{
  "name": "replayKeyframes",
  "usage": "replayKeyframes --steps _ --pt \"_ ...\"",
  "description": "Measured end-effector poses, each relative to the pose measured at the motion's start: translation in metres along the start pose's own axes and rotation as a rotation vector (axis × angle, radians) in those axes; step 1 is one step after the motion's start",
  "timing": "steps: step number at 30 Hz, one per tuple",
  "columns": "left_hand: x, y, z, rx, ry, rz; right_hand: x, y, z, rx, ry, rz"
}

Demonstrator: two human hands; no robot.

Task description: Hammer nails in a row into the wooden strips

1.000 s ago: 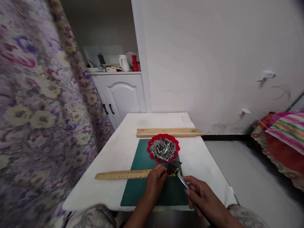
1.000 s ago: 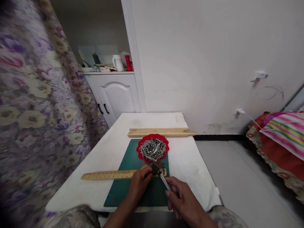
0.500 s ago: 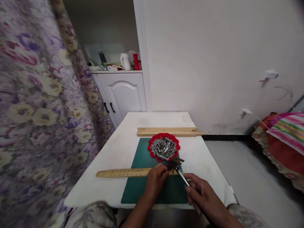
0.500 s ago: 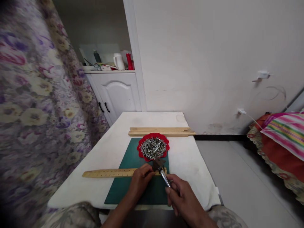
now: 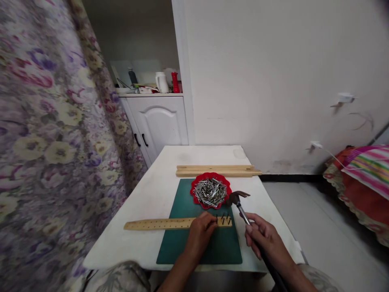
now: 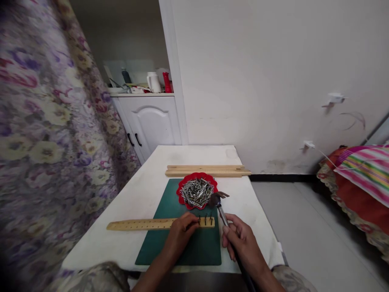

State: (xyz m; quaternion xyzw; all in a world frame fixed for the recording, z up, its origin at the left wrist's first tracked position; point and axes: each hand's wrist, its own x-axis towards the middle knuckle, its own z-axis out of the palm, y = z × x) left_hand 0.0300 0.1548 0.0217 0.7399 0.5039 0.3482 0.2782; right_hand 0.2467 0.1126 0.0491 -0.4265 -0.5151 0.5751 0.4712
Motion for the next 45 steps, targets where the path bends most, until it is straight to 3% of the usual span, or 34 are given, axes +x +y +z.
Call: replayKeyframes --steps 4,8,12,15,23,28,33,39,45 --pt "0.005 0.007 -0.022 0.039 0.019 0.003 0.003 0.003 -0.006 0.031 0.052 -0.029" --pt "0.035 0.013 -0.034 0.214 0.072 0.016 0.003 0.001 -0.007 0.054 0.068 -0.036" --pt "0.074 0.013 -0.025 0.500 -0.040 -0.083 0.003 -0.001 -0.006 0.058 0.066 -0.023" --pt "0.092 0.010 -0.015 0.587 -0.114 -0.191 0.004 -0.001 -0.006 0.053 0.064 -0.021" --pt "0.104 0.007 -0.005 0.628 -0.104 -0.211 0.006 -0.002 -0.006 0.058 0.061 -0.016" --pt "0.097 0.004 -0.012 0.551 -0.063 -0.116 0.007 0.000 -0.007 0.055 0.070 -0.010" --pt "0.091 -0.007 -0.015 0.245 0.055 0.046 0.009 0.002 -0.008 0.040 0.081 -0.009" --pt "0.084 -0.015 -0.021 0.032 0.133 0.026 0.011 0.005 -0.008 0.036 0.091 -0.016" --pt "0.092 -0.023 -0.021 -0.079 0.179 -0.040 0.013 0.005 -0.009 0.036 0.123 -0.028"
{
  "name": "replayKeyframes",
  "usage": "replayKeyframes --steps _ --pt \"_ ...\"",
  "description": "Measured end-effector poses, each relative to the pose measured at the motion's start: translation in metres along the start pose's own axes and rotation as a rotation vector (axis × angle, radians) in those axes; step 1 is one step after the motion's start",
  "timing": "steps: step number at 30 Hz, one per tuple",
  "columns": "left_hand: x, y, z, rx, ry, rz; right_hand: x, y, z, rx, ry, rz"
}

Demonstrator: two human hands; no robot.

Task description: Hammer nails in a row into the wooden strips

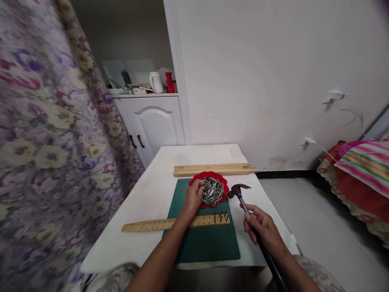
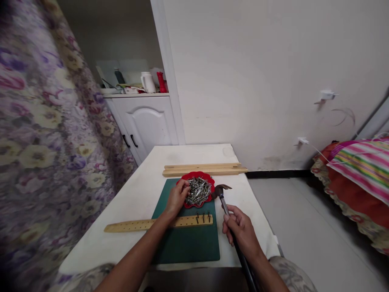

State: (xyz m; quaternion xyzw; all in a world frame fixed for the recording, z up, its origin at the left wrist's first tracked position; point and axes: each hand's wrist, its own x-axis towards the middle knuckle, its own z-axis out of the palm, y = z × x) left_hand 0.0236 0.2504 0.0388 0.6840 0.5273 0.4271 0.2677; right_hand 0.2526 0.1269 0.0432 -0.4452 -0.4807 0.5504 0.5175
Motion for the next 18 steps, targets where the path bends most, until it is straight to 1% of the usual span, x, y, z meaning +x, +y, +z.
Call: replayKeyframes --steps 2,5,7,9,11,14,18 --pt "0.000 0.000 -0.003 -0.014 0.020 -0.011 0.000 -0.001 -0.001 0.000 0.004 0.007" --pt "-0.009 0.005 -0.017 0.055 0.011 0.049 -0.001 -0.001 -0.002 0.007 -0.003 0.014" --pt "-0.020 0.010 -0.030 0.122 -0.063 0.094 -0.001 0.000 -0.002 0.014 -0.013 0.015" --pt "-0.034 0.015 -0.043 0.189 -0.171 0.121 -0.002 0.001 -0.001 0.012 -0.021 0.017" --pt "-0.049 0.018 -0.050 0.268 -0.273 0.135 -0.002 0.002 -0.001 0.004 -0.022 0.021" --pt "-0.067 0.020 -0.051 0.421 -0.368 0.129 -0.001 0.003 0.000 -0.013 -0.018 0.023" --pt "-0.078 0.020 -0.040 0.620 -0.421 0.143 -0.002 0.003 0.000 -0.024 -0.015 0.022"
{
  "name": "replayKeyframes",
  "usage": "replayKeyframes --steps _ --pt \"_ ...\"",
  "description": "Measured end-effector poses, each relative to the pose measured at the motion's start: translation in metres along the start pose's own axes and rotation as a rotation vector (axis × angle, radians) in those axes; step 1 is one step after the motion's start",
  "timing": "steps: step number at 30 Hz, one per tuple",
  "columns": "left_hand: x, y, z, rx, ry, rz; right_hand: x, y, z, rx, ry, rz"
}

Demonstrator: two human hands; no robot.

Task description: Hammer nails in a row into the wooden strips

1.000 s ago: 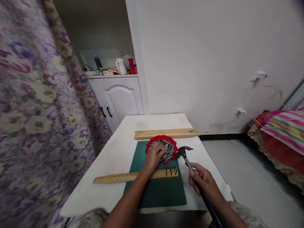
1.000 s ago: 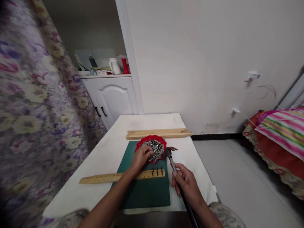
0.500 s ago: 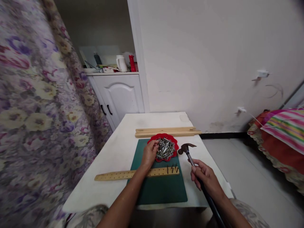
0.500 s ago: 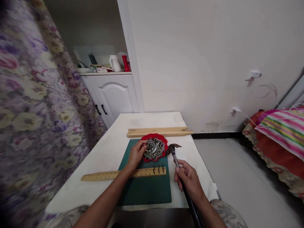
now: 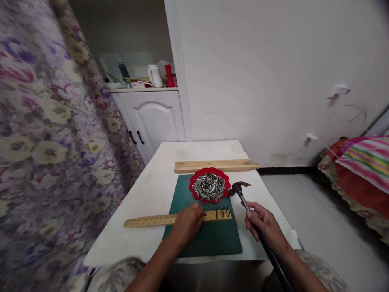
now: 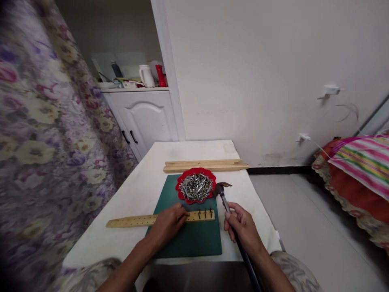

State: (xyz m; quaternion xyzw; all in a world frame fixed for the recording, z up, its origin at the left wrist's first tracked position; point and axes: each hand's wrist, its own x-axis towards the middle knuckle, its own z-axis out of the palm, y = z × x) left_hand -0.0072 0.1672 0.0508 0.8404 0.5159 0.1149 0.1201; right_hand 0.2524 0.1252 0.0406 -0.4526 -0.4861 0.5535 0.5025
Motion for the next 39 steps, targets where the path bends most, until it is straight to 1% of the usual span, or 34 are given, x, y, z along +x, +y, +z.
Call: replayKeyframes --steps 4,9,11,13,17,21,25,29,35,39 --pt "0.004 0.007 0.005 0.107 -0.022 0.023 -0.001 0.001 0.001 -0.006 0.004 -0.002" --pt "0.013 0.011 0.012 0.075 -0.008 0.071 -0.001 0.001 0.002 -0.005 0.003 -0.003" --pt "0.016 0.009 0.016 -0.001 0.004 0.086 -0.001 0.001 0.002 -0.004 0.003 -0.001" --pt "0.019 0.007 0.020 -0.130 0.031 0.074 -0.001 0.000 0.002 -0.003 0.001 -0.002" --pt "0.022 0.001 0.023 -0.400 0.122 -0.010 -0.002 -0.002 0.001 -0.001 -0.003 -0.009" --pt "0.022 0.001 0.025 -0.527 0.188 -0.061 -0.003 -0.002 0.001 0.001 -0.013 -0.013" --pt "0.022 0.004 0.030 -0.543 0.203 -0.072 -0.002 -0.002 0.001 -0.004 -0.009 -0.005" --pt "0.023 0.004 0.035 -0.515 0.198 -0.080 -0.003 -0.004 0.001 -0.012 -0.006 -0.003" --pt "0.023 0.004 0.036 -0.468 0.177 -0.080 -0.004 -0.001 0.001 0.000 -0.023 -0.002" --pt "0.023 0.004 0.037 -0.433 0.167 -0.083 -0.008 -0.005 0.007 -0.009 -0.072 -0.005"
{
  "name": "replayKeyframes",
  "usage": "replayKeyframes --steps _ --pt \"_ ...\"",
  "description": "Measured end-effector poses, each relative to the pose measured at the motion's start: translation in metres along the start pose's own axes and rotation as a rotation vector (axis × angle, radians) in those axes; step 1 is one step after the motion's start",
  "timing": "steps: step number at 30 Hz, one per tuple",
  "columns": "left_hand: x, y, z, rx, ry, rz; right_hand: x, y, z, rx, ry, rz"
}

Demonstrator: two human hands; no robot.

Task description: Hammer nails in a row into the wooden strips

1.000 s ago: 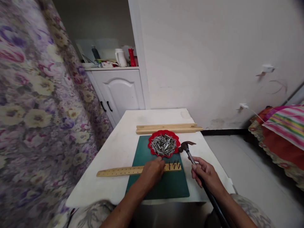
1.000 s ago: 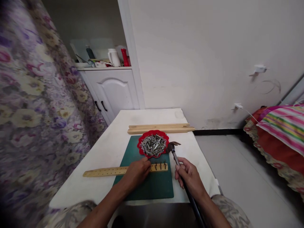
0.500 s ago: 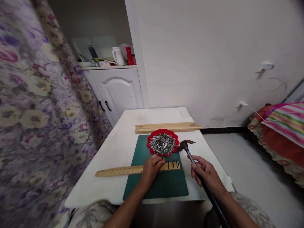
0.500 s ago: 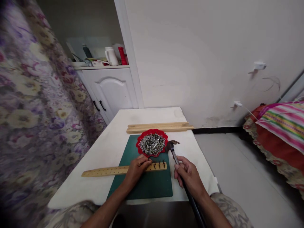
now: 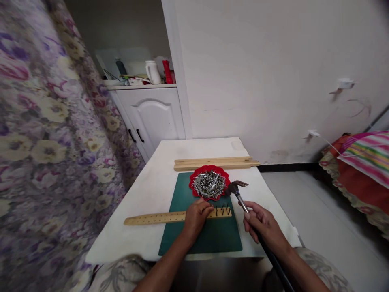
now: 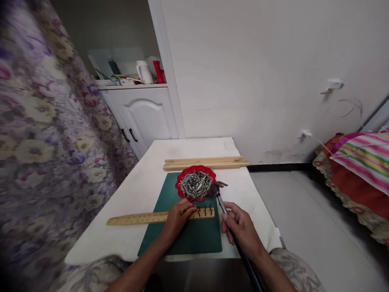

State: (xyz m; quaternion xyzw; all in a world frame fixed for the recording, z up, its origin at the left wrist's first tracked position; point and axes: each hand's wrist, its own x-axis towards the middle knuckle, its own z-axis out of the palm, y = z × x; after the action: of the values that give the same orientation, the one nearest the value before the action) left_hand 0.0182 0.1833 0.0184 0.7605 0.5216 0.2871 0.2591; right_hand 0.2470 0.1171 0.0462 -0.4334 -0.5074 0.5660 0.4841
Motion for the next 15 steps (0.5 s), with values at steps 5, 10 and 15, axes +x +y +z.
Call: replayKeyframes --steps 5,10,15 --pt "0.000 -0.003 0.003 0.041 0.014 0.038 -0.004 -0.006 0.021 -0.019 -0.123 0.028" --pt "0.000 -0.004 0.004 0.020 0.023 0.058 -0.004 -0.001 0.039 -0.058 -0.169 0.058" --pt "-0.001 -0.004 0.004 0.003 0.026 0.056 -0.004 0.002 0.043 -0.110 -0.155 0.069"
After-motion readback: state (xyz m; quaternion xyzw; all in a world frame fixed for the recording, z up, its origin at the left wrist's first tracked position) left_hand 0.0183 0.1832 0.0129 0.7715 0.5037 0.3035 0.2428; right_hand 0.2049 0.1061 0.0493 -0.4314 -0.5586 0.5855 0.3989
